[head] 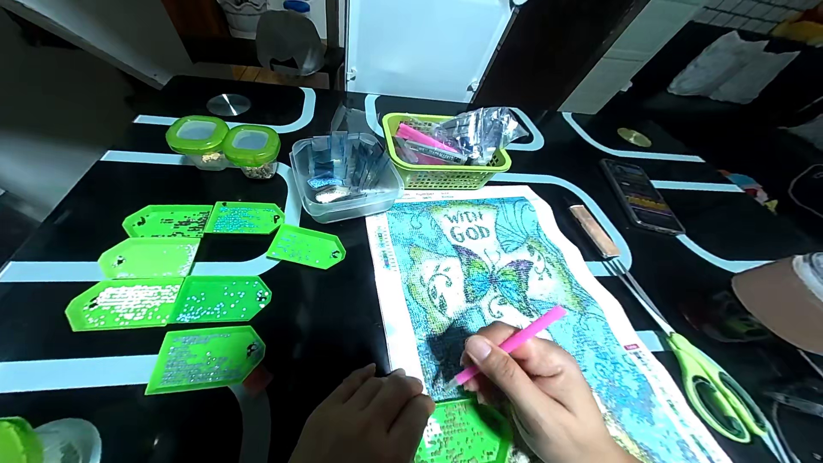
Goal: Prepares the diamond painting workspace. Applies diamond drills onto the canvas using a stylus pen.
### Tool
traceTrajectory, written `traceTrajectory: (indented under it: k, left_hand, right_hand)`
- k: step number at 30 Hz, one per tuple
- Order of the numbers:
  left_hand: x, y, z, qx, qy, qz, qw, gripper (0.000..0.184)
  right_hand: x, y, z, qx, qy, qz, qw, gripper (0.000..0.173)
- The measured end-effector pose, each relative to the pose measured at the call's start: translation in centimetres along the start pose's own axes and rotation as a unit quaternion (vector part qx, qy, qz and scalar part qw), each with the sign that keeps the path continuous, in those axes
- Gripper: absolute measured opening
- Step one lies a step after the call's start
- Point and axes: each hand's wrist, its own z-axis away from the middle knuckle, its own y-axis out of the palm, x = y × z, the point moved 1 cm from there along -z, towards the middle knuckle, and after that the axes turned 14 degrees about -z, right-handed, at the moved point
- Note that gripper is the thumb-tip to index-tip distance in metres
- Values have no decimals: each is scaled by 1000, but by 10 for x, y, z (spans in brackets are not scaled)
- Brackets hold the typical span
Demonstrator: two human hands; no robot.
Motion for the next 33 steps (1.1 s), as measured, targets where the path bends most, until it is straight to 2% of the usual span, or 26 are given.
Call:
traceTrajectory:
  k: [17, 24, 26, 30, 33]
  left_hand:
    - [0, -1, 0, 4, -1, 2, 1000, 40]
    - [0, 0, 0, 1, 0, 3, 1000, 39]
    - [0, -1, 0, 3, 0, 3, 1000, 39]
    - [0, -1, 0, 5, -1, 1, 1000, 40]
    - [0, -1, 0, 4, -3, 5, 1000, 40]
  right_hand:
    - [-7, 2, 0, 27, -40, 121, 991, 29]
    - [-1, 6, 2, 70, -96, 203, 972, 29]
    - [-1, 3, 1, 75, -85, 184, 976, 29]
    - [1, -3, 2, 47, -52, 66, 995, 28]
    - [6, -3, 6, 74, -61, 63, 993, 29]
